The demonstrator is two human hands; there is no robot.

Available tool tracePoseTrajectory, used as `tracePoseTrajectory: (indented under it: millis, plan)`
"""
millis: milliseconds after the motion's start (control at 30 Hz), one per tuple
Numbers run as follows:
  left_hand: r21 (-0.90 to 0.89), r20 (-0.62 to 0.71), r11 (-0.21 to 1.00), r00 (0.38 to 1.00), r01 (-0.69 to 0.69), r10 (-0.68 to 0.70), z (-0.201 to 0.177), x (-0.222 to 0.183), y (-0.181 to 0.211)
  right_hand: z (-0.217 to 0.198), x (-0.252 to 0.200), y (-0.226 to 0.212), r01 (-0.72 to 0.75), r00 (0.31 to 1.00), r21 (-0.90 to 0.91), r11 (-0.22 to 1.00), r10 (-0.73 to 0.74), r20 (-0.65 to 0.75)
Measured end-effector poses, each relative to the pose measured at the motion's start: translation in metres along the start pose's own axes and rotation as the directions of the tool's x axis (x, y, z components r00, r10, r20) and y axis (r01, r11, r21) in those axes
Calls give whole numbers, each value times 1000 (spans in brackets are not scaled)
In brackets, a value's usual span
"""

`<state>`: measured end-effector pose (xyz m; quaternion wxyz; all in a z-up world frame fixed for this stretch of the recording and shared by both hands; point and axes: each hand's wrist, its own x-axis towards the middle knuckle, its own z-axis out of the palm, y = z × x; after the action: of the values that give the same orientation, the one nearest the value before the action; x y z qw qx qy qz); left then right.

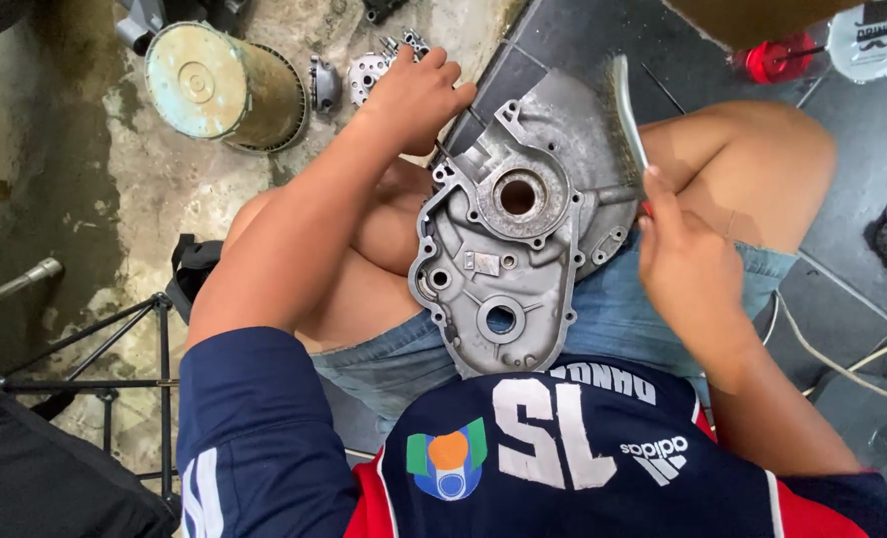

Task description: A person is scrubbing a motorcycle engine casing with a brush to clean off dirt and residue.

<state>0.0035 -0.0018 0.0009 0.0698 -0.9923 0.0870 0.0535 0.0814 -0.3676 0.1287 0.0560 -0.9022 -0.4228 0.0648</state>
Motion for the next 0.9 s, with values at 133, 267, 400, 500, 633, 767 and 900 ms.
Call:
tracePoseTrajectory:
  millis: [133,267,400,500,633,767,900]
  plan:
    - [4,17,1000,1000,-6,6,1,4,0,8,19,6,4,999,83,997,-1,-47]
    - [7,34,1000,999,7,-7,3,-1,-1,22,77,4,29,999,160,987,-22,-49]
    - [-27,84,999,996,24,-22,-4,-3,0,30,88,14,171,977,62,983,-161,-140]
    - [-25,41,1000,999,13,-12,-2,-2,0,11,49,20,88,992,128,988,-74,-107]
    - [-51,35,999,999,-12,13,5,3,-1,-5,27,36,-13,1000,246,969,13,4]
    - [-21,14,1000,1000,-12,13,-1,3,-1,12,59,50,-30,999,430,902,12,43]
    - [-13,55,1000,998,14,-13,-3,-2,-1,16,91,41,-79,994,507,858,29,105]
